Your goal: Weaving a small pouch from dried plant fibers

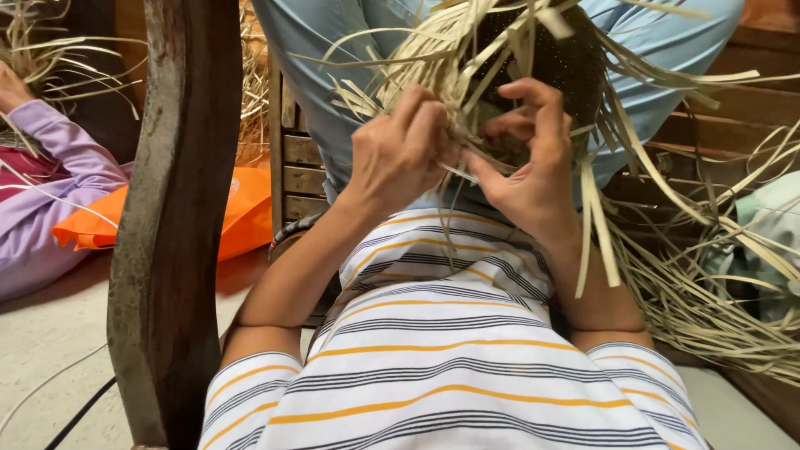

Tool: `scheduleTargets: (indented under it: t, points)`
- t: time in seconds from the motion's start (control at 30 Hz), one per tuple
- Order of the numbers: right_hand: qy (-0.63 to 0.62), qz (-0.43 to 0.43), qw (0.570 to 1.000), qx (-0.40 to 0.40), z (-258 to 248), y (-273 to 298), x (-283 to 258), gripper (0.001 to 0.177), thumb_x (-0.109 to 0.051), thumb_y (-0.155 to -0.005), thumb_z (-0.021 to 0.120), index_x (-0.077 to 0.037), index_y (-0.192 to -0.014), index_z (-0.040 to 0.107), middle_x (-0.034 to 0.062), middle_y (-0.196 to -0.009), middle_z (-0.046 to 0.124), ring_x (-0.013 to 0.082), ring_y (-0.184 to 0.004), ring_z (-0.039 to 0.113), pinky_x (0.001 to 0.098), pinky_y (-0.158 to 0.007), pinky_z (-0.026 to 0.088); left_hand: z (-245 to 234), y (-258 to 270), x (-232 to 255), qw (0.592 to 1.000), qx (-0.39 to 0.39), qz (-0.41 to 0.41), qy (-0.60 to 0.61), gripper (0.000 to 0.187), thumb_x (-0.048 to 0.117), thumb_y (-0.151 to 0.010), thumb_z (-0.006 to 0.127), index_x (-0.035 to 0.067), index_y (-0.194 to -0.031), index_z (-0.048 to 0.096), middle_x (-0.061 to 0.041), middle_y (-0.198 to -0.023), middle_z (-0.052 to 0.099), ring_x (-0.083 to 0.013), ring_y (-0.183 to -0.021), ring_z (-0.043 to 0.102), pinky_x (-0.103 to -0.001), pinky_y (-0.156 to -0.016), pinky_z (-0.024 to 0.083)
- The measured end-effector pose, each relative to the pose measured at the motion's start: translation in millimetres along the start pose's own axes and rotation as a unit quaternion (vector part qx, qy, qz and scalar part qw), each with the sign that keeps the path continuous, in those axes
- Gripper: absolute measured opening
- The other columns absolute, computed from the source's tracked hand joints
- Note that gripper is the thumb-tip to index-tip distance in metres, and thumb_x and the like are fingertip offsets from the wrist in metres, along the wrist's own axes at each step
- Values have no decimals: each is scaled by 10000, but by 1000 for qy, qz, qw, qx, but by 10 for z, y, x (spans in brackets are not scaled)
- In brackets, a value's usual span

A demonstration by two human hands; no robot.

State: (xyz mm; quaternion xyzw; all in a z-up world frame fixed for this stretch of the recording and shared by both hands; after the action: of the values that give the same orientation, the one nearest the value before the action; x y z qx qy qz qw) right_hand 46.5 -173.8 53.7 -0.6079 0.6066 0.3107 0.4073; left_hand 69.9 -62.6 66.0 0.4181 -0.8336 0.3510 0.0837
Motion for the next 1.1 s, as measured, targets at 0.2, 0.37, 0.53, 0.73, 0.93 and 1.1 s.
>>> scheduleTargets:
  t: [0.2,0.37,0.53,0.73,0.93,1.1]
  points:
    - [-23,71,997,-31,-180,-26,158,513,16,-719,699,-63,-1074,338,74,-876,465,150,-828,532,202,-720,447,-171,31,-403,992,2,-62,111,147,-35,-730,558,56,-832,503,-65,-835,495,-158,-707,535,-229,-422,410]
    - [-10,75,997,-35,-134,-23,120,405,13,-719,682,-55,-1016,415,71,-872,513,133,-803,524,207,-715,456,-48,52,-34,986,-33,-37,160,156,80,-818,592,72,-966,544,-60,-876,536,-138,-600,550,-245,-426,422]
    - [-20,52,998,-28,-95,-28,88,293,-31,-745,637,-6,-987,473,80,-943,519,145,-844,507,219,-781,430,123,98,-18,985,-62,-83,135,167,205,-856,526,106,-991,533,-40,-903,526,-166,-565,565,-289,-358,393]
    - [-52,96,994,14,-116,-59,178,282,-49,-759,637,-60,-981,463,43,-874,507,103,-816,513,186,-741,453,141,88,-37,982,-52,-100,150,148,167,-853,538,102,-986,538,-27,-879,523,-179,-570,560,-306,-354,374]
    - [-68,96,993,26,-101,-102,207,337,6,-753,628,-78,-1000,415,35,-889,476,102,-806,522,184,-720,470,180,76,-61,975,-65,-112,183,127,122,-847,525,111,-973,535,-2,-866,519,-165,-628,567,-300,-397,403]
    - [-89,100,990,36,-48,-95,203,342,-7,-746,620,-91,-963,369,36,-751,498,91,-689,478,177,-630,404,112,69,-52,980,-38,-108,165,88,120,-846,520,81,-914,559,-18,-850,531,-182,-620,565,-298,-410,394]
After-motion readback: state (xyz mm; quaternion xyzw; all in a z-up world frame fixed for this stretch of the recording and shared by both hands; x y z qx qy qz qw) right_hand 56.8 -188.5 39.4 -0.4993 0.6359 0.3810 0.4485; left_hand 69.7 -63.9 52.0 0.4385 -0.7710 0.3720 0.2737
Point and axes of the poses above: each hand's wrist, its own y-axis away from the middle knuckle, its own z-axis out of the palm, x = y × z, the point moved 9 cm from there along -y, towards the middle knuckle
